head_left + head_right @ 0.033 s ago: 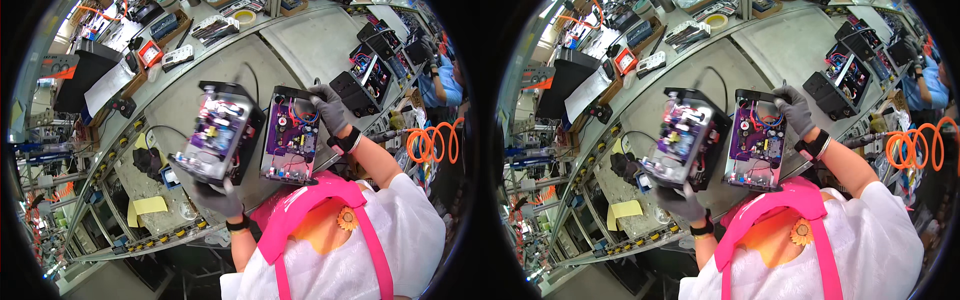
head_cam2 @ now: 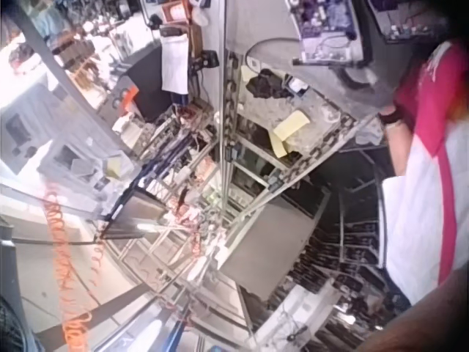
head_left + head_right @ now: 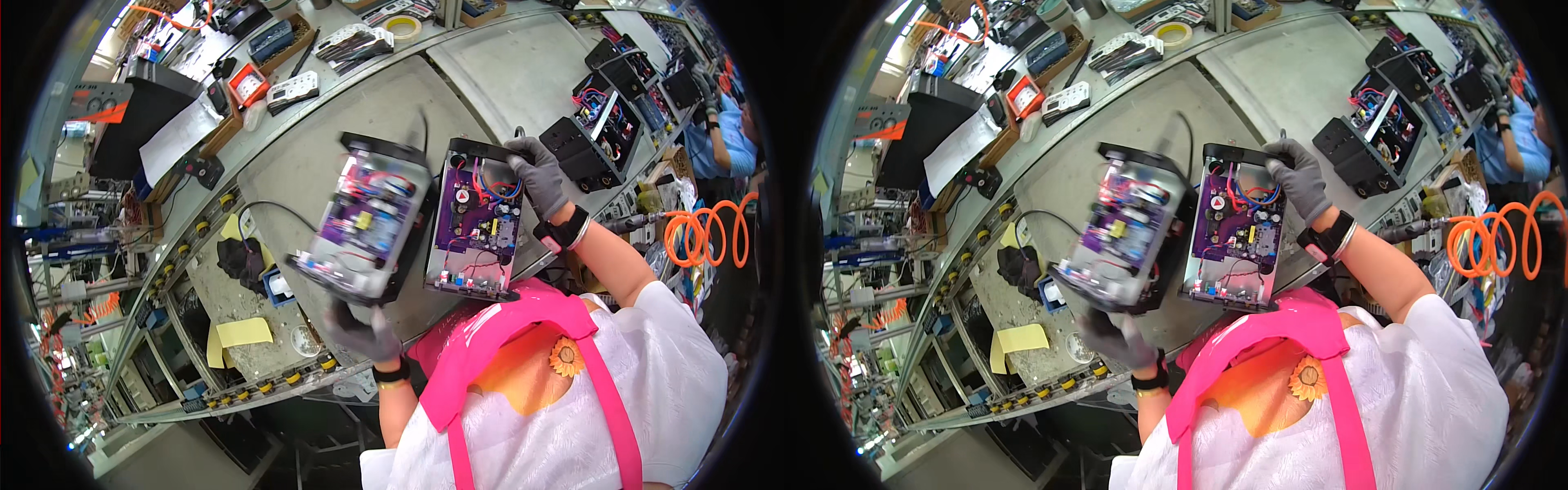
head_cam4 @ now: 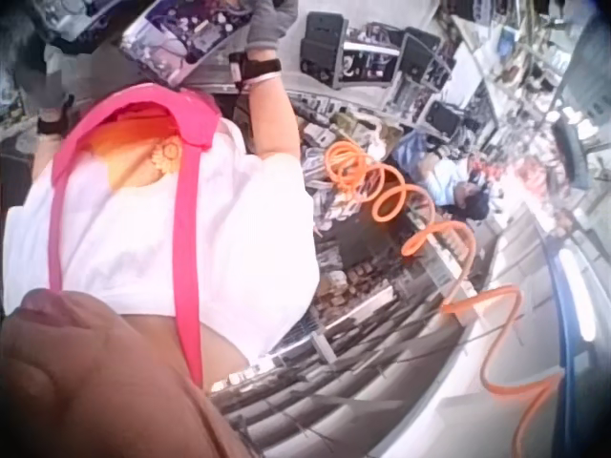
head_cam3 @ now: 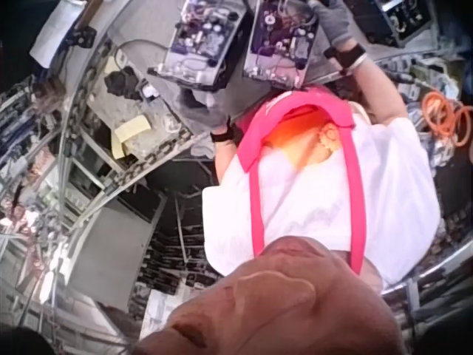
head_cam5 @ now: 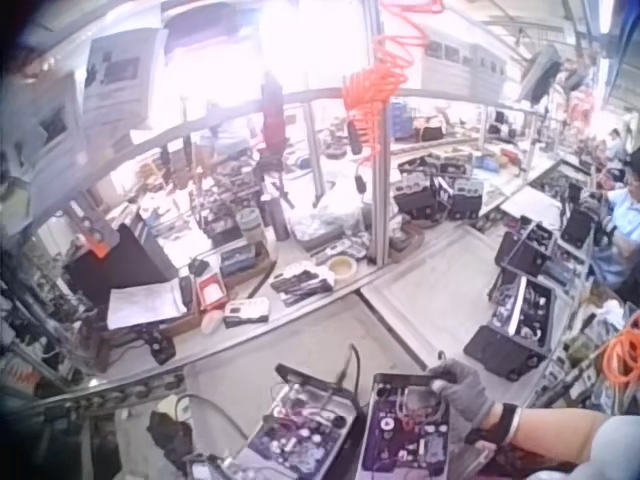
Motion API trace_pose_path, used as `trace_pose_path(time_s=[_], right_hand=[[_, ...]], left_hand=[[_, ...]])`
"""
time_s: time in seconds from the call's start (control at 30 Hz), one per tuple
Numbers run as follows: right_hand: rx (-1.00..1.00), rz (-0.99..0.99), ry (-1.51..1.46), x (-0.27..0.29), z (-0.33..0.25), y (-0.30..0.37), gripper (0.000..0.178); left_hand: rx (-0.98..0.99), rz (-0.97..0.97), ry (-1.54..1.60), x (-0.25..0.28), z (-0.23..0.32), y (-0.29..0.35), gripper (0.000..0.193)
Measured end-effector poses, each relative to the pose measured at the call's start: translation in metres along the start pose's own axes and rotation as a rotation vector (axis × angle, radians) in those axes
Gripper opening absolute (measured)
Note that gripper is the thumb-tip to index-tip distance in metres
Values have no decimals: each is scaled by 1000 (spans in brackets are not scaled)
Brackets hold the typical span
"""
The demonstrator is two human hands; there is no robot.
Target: Assembling and testing electronic power components on an industrial workbench.
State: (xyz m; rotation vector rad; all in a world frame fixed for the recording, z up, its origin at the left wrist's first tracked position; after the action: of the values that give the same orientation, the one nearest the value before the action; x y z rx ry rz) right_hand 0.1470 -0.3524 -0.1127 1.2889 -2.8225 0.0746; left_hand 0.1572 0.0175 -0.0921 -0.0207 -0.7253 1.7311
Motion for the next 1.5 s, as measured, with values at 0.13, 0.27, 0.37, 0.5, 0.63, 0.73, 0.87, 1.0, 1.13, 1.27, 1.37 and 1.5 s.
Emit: trace_pose_path(time_s=[0.13, 0.27, 0.37, 0.5, 0.63, 0.73, 0.87, 1.0, 1.13, 1.27, 1.37, 1.5], right_hand=[[-22, 19, -123, -6, 3, 1, 21], [-37, 75, -129, -4, 7, -2, 24], [-66, 45, -215, -9, 13, -3, 25], [-78, 12, -233, -17, 12, -7, 27], [-100, -149, -239, -33, 6, -29, 27], [35, -328, -158, -64, 5, -59, 26], [2, -591, -4, -107, -14, -94, 30], [203, -664, 388, -110, -38, -105, 47], [422, -443, 600, -68, -73, -81, 54], [292, -290, 400, 17, -65, -21, 35], [185, -308, 507, 65, -42, 40, 24], [-15, -546, 590, 72, -14, 107, 26]], left_hand=[[361, 48, 293, 48, -19, 40, 36], [559, 189, 180, 39, -39, -13, 43], [644, 38, 506, 25, -96, -32, 55], [726, -198, 654, 8, -99, -20, 76], [706, -85, 560, 15, -73, 12, 72], [772, -67, 592, 23, -33, 33, 70], [817, -211, 655, 21, -15, 79, 74], [729, -436, 741, 24, 12, 77, 86], [788, -529, 735, 38, -6, 87, 94], [255, -515, -196, 36, -12, 94, 88], [408, -446, -181, 24, -18, 91, 75], [368, -377, -23, 16, -23, 86, 57]])
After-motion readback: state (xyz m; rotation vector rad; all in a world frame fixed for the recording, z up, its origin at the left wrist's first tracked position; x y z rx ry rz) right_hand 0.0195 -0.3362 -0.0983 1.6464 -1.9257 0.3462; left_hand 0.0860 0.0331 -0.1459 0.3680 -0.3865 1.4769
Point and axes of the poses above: each hand's wrist, its own y-axis away from the middle knuckle, its own x-axis out of the back of the hand, z = x × y, the point moved 2 cm from there along -y, towards the middle knuckle, and after that the axes turned 3 degrees about z, right-handed, at the moved point
